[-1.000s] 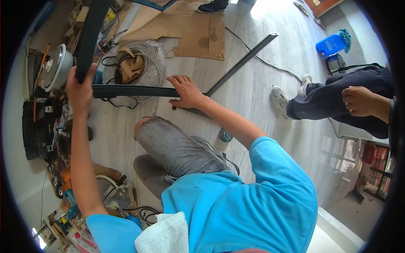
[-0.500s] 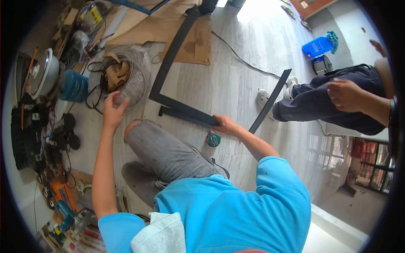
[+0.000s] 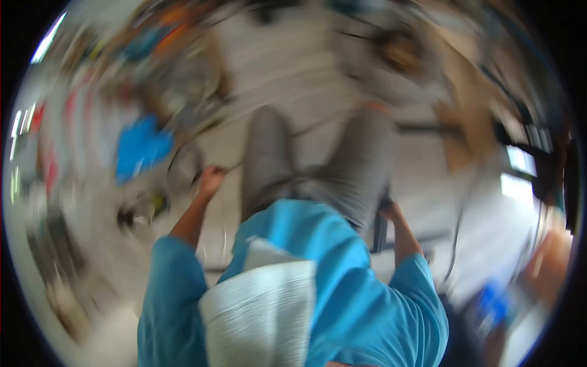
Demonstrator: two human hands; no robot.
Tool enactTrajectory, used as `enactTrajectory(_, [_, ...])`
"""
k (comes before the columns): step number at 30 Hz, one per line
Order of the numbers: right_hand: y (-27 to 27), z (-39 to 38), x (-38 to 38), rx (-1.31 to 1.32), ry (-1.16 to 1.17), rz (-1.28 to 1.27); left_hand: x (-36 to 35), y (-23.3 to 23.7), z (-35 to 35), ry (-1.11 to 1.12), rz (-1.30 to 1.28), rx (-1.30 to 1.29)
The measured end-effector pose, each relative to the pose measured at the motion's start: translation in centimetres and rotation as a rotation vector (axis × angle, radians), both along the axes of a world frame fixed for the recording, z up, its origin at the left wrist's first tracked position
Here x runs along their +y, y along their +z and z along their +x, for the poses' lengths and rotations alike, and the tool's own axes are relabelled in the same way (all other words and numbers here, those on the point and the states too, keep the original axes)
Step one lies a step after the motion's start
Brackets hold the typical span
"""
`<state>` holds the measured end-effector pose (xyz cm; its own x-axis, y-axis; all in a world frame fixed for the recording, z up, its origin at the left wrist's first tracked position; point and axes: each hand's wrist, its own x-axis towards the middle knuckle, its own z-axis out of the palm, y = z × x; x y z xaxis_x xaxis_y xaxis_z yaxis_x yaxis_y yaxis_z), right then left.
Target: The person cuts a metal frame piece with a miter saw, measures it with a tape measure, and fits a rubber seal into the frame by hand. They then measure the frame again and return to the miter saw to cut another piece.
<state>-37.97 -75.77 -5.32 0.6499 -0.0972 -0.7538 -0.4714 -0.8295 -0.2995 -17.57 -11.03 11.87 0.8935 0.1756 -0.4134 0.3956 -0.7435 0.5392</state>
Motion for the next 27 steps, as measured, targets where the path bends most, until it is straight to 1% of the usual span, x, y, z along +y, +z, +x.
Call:
enactTrajectory(1, [0.8,2.1,-0.4,0.015,0.038,0.018,0.0,0.4,-3.3,0.069,0.086,0.091])
enactTrajectory(2, [1.2,4.4,-0.8,0.029,0.023,0.054,1.6,-1.6,-7.6,0.121,0.125,0.135])
enactTrajectory(3, [1.6,6.7,-1.1,0.038,0.005,0.091,1.5,-1.9,-11.3,0.134,0.144,0.186])
enactTrajectory(4, [2.2,9.4,-1.1,0.05,-0.005,0.133,0.7,-2.8,-15.3,0.321,0.096,0.219])
enactTrajectory(5, [2.0,11.8,-1.6,0.06,-0.015,0.175,-0.5,-3.4,-18.5,0.334,0.117,0.273])
enactTrajectory(6, [2.5,14.4,-1.3,0.073,-0.005,0.209,-1.3,-4.0,-22.1,0.412,0.114,0.331])
enactTrajectory(8, [3.9,19.4,-0.6,0.084,0.023,0.256,-4.5,-6.8,-26.7,0.49,0.063,0.439])
enactTrajectory(9, [4.7,21.9,0.0,0.085,0.036,0.282,-6.7,-6.3,-28.3,0.623,-0.05,0.434])
enactTrajectory(10, [5.6,24.2,0.6,0.09,0.052,0.308,-8.8,-6.9,-29.4,0.655,-0.07,0.412])
enactTrajectory(12, [7.3,28.0,2.1,0.098,0.059,0.355,-12.2,-7.6,-31.9,0.681,-0.093,0.408])
enactTrajectory(13, [7.9,29.8,2.8,0.1,0.067,0.383,-13.5,-7.8,-32.5,0.733,-0.095,0.436])
enactTrajectory(15, [8.5,34.8,4.2,0.103,0.089,0.451,-15.8,-8.2,-34.0,0.897,-0.094,0.458])
enactTrajectory(16, [8.4,37.1,4.8,0.116,0.109,0.492,-15.9,-8.6,-34.8,0.973,-0.083,0.462])
enactTrajectory(17, [7.9,39.7,5.0,0.138,0.142,0.517,-15.8,-9.4,-35.9,1.04,-0.097,0.483])
enactTrajectory(18, [4.5,44.1,3.7,0.193,0.222,0.526,-15.6,-9.8,-37.0,1.107,-0.112,0.506])
enactTrajectory(19, [1.3,48.3,2.5,0.245,0.304,0.537,-15.2,-9.7,-38.0,1.223,-0.114,0.497])
enactTrajectory(21, [7.2,46.8,9.8,0.191,0.303,0.396,-14.7,-11.2,-40.4,1.434,0.058,0.528])
enactTrajectory(22, [11.0,45.7,14.2,0.167,0.3,0.325,-14.0,-12.1,-41.5,1.537,0.152,0.537])
enactTrajectory(23, [11.6,46.0,17.7,0.151,0.454,0.274,-13.3,-13.0,-42.9,1.616,0.192,0.546])
enactTrajectory(24, [11.0,46.9,18.6,0.137,0.623,0.353,-12.9,-12.7,-43.5,1.672,0.23,0.553])
enactTrajectory(25, [8.8,49.2,19.5,0.123,0.791,0.441,-12.0,-12.8,-43.9,1.729,0.276,0.555])
enactTrajectory(27, [9.3,49.7,21.9,0.09,0.851,0.468,-12.2,-15.2,-44.4,1.679,0.441,0.617])
